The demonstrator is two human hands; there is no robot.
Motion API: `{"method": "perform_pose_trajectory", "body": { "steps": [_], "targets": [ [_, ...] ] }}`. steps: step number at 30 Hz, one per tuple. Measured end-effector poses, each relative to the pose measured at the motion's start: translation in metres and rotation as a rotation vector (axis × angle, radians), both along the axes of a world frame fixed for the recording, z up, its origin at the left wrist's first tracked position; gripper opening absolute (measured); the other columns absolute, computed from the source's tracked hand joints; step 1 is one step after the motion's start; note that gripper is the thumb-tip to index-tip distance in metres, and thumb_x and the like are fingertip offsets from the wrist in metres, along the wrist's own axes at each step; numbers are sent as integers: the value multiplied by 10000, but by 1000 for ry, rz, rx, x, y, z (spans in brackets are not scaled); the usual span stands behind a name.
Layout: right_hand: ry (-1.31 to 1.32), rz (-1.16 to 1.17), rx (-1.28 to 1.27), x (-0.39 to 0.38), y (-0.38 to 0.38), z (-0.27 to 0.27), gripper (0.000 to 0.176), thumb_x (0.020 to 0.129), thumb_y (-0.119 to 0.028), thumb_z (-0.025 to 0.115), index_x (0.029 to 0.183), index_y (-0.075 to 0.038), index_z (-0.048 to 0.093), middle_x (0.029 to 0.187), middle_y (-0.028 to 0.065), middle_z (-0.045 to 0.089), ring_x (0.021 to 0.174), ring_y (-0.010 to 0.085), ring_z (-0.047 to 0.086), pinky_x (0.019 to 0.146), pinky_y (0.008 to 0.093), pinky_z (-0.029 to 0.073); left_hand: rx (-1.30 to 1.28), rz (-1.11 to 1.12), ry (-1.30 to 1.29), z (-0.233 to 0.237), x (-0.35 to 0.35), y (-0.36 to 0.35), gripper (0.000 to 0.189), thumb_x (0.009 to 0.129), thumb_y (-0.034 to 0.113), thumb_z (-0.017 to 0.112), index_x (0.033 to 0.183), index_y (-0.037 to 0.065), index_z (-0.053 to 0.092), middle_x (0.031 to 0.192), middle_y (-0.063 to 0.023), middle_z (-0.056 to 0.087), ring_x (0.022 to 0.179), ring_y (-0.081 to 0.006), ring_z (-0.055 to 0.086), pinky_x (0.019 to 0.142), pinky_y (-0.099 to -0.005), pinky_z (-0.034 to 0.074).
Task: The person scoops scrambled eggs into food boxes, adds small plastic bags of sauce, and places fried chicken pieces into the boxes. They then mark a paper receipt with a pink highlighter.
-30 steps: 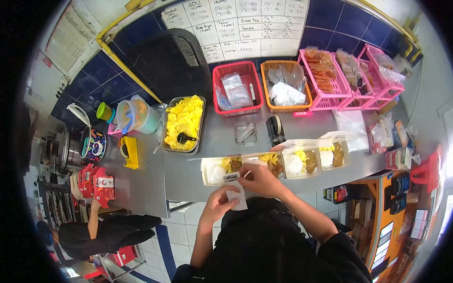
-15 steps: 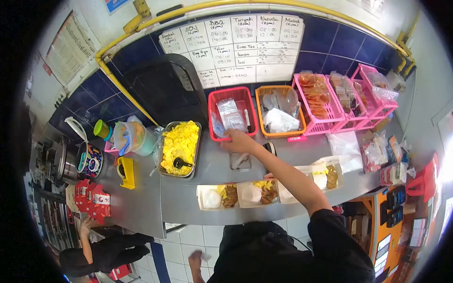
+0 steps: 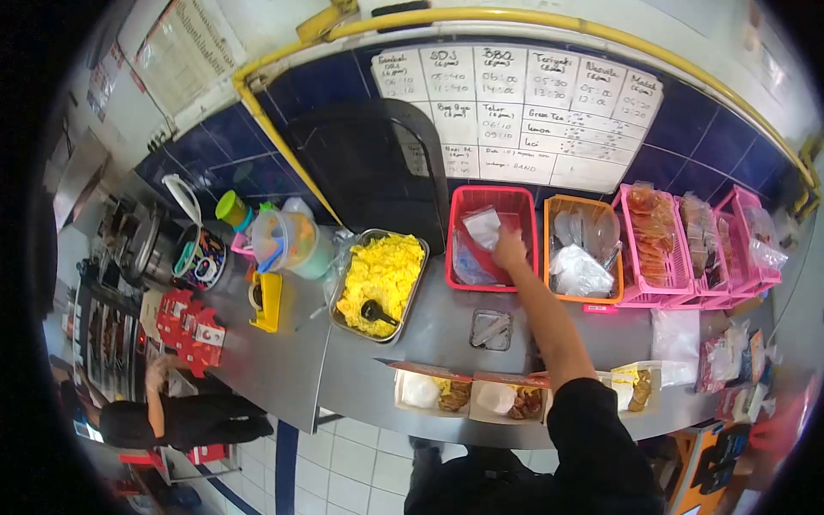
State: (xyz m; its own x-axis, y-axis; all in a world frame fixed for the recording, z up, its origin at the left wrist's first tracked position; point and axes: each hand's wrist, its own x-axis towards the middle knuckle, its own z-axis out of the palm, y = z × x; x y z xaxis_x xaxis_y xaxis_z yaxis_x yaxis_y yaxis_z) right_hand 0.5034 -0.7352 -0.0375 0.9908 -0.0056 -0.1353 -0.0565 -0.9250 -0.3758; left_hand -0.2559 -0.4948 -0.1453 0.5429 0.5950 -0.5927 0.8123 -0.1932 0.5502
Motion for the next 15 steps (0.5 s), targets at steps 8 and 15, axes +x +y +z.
{"method": "perform_pose_trajectory", "body": {
  "steps": [8,15],
  "targets": [
    [20,213,-35,50,-36,42,909,600,-504,861,1359,-129,529,1458,220,443,1304,437,473,1018,566,452,-36,12,-9,5,13,-13,281,916,269,651,1012,17,732,1008,-173,725,878,-266,691,770,-402,543],
    [279,516,-53,-58,32,57,832,643,-621,817,1254,-80,653,1342,172,600,1230,388,562,1060,596,383,-40,53,18,12,-30,-14,275,919,271,647,1002,23,732,1009,-175,724,884,-281,693,775,-407,545]
  ]
}}
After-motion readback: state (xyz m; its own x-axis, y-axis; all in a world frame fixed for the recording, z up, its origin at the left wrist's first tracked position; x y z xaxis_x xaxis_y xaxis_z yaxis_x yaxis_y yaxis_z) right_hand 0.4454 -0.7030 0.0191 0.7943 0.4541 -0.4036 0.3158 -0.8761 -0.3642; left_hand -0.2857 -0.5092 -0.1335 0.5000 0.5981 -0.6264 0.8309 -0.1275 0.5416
